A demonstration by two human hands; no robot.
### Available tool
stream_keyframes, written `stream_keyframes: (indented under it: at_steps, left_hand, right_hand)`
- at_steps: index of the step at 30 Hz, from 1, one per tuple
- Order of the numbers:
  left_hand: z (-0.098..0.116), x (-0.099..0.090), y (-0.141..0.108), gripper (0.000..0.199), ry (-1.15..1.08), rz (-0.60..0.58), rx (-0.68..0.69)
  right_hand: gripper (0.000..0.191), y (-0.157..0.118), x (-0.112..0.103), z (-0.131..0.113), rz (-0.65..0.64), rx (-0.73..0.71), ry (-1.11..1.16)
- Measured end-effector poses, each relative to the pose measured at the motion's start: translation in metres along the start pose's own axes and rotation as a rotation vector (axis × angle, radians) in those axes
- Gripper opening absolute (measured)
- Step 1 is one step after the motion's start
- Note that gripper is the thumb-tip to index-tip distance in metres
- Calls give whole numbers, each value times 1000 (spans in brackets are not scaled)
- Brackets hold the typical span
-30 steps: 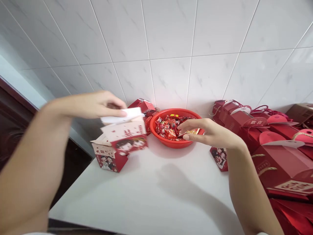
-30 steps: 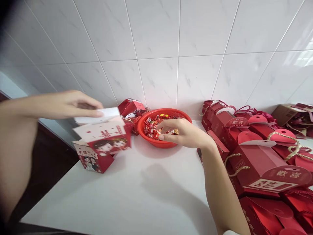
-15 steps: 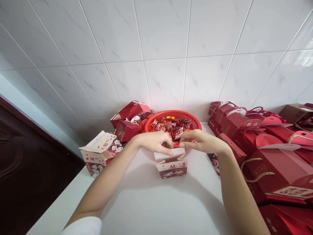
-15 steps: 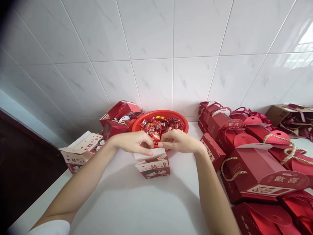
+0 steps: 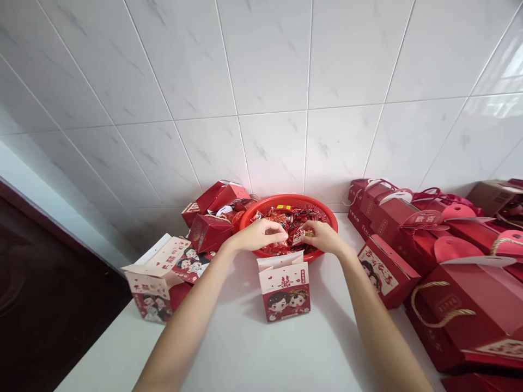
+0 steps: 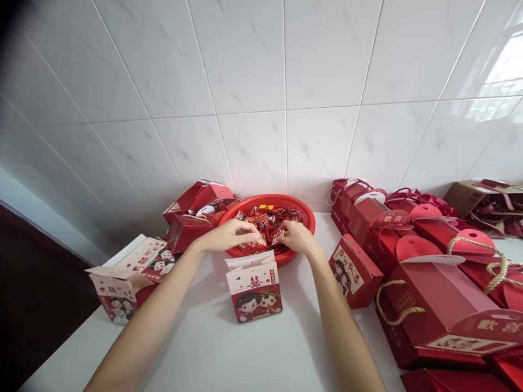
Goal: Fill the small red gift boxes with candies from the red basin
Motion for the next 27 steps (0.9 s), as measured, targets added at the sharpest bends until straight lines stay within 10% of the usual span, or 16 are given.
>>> stream_keyframes:
  at_steps: [12, 21, 27]
  left_hand:
    - [-80, 33, 55, 43, -11, -185, -278]
    - [-78, -1, 68, 74, -98, 218, -130]
    - [-62, -6, 70, 70, -355, 211, -2]
  right_hand:
    - [46, 22, 17, 17, -4, 173, -10]
    - [26, 29, 11, 12, 287, -98, 654]
    - [40, 26, 8, 8, 285, -85, 986]
Point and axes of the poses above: each hand's wrist, its own y-axis towards the middle knuckle, its own x-axis out of the palm, z = x × y, the point moved 9 cm from there along y, towards the middle knuckle, and after that the axes turned 12 degrees about -x, right-handed, at the moved point
